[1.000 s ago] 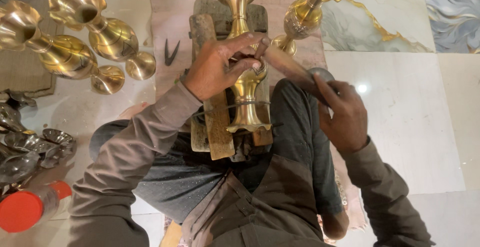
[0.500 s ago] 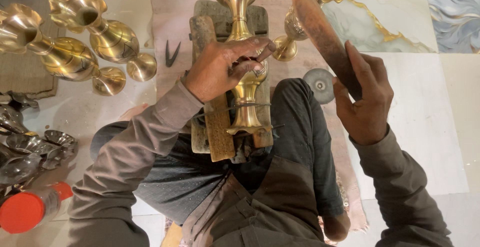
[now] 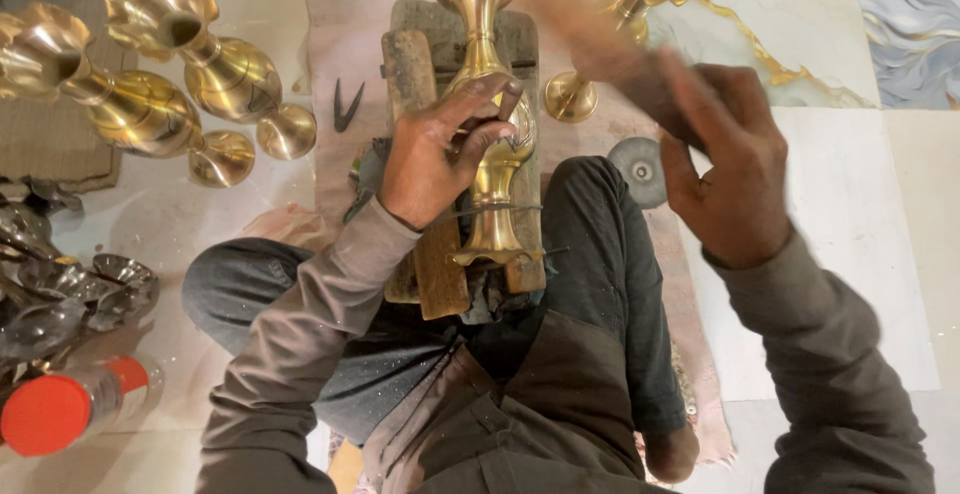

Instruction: The person sits on the floor with a brass vase clamped in a wooden fixture and decorates its surface by hand. They hold a small punch against the brass and strike it with a wooden mallet, working repeatedly over the vase's body to cut a decorative pattern, repositioning the punch between strikes.

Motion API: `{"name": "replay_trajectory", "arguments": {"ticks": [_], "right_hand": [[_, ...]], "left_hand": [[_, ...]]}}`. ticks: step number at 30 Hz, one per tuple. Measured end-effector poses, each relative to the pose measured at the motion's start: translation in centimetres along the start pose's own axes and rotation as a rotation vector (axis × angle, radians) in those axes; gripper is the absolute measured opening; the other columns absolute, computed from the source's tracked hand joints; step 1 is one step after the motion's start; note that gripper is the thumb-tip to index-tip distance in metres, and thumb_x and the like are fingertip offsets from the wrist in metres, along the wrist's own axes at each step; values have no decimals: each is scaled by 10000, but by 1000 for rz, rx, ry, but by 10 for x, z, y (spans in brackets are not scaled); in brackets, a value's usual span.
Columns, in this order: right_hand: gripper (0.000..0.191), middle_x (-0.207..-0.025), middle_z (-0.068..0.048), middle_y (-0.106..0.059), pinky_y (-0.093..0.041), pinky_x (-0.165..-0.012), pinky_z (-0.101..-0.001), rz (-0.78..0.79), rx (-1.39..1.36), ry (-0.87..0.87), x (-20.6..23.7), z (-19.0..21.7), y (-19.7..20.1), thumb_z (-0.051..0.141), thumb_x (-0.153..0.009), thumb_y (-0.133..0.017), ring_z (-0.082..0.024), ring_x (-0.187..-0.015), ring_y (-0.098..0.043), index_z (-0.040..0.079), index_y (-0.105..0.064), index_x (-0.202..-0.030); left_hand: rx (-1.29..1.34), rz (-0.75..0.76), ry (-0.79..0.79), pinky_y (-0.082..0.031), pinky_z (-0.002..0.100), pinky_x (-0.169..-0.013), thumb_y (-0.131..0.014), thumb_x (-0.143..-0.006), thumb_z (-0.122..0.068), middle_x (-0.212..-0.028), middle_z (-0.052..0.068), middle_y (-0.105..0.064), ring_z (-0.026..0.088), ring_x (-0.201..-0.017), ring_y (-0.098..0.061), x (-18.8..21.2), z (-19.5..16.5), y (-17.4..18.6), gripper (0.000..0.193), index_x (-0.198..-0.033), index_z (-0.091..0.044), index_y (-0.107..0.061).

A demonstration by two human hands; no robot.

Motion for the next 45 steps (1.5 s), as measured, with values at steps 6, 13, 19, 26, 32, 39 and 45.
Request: {"name": "replay_trajectory", "arguments": {"ticks": [6,13,19,26,32,39,45], "right_hand": [[531,-1203,-110,-616,-485,-933,-396,-10,68,135,-15,12,1,-103,-1000,-607,-268,-1044,-593,96,-631,-1492],[455,-1156,-95,-626,-457,-885,-366,13,268,241,-16,28,6,-9,-1046,-672,-228,-975,-588,158,-665,-1469],[361,-1171,-107,-640,-463,-875,-398,-76,210,308,-21,46,9,43,-1102,-694,-232,-960,-591,152,-661,-1444],[470,-1106,-81,-655,-446,-809,-395,13,458,209,0,30,0,-24,-984,-646,-233,-918,-598,198,-709,-1394],[504,-1152,-68,-654,-438,-849,-393,135,461,178,14,-11,-37,-31,-1032,-621,-218,-971,-591,218,-738,-1453],[428,-1087,-55,-664,-445,-834,-397,96,526,232,6,-5,-28,20,-987,-665,-214,-944,-597,216,-761,-1356],[376,-1086,-65,-663,-449,-832,-385,37,541,279,-16,12,-6,44,-1018,-685,-214,-932,-596,185,-756,-1358]], "left_hand": [[83,-237,37,-665,312,-781,-772,-953,-28,-1086,148,-761,197,-967,-795,18,-8,0,364,-1298,-9,-658],[88,-413,57,-655,294,-783,-759,-969,6,-1049,150,-754,169,-954,-779,39,-8,-6,305,-1248,33,-640],[73,-485,78,-641,301,-786,-760,-957,19,-1001,140,-759,162,-907,-770,52,-5,-10,218,-1158,26,-674],[144,-499,-14,-652,270,-815,-784,-975,13,-1067,121,-737,150,-961,-757,49,-4,-8,326,-1252,17,-613],[177,-483,22,-648,272,-839,-795,-969,-1,-1080,127,-733,145,-973,-743,44,-1,-8,358,-1274,21,-609],[118,-482,29,-659,280,-832,-806,-958,-8,-1077,131,-739,144,-976,-756,43,-4,-9,353,-1256,20,-619],[108,-489,23,-660,288,-826,-790,-963,8,-1091,147,-732,162,-975,-755,42,-9,-9,331,-1247,37,-622]]}}
Point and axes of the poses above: each hand's wrist, its own x-axis away from the middle knuckle, its own y-axis out of the back of the hand, z = x × y, the point moved 7 cm from there along -x, towards the middle knuckle
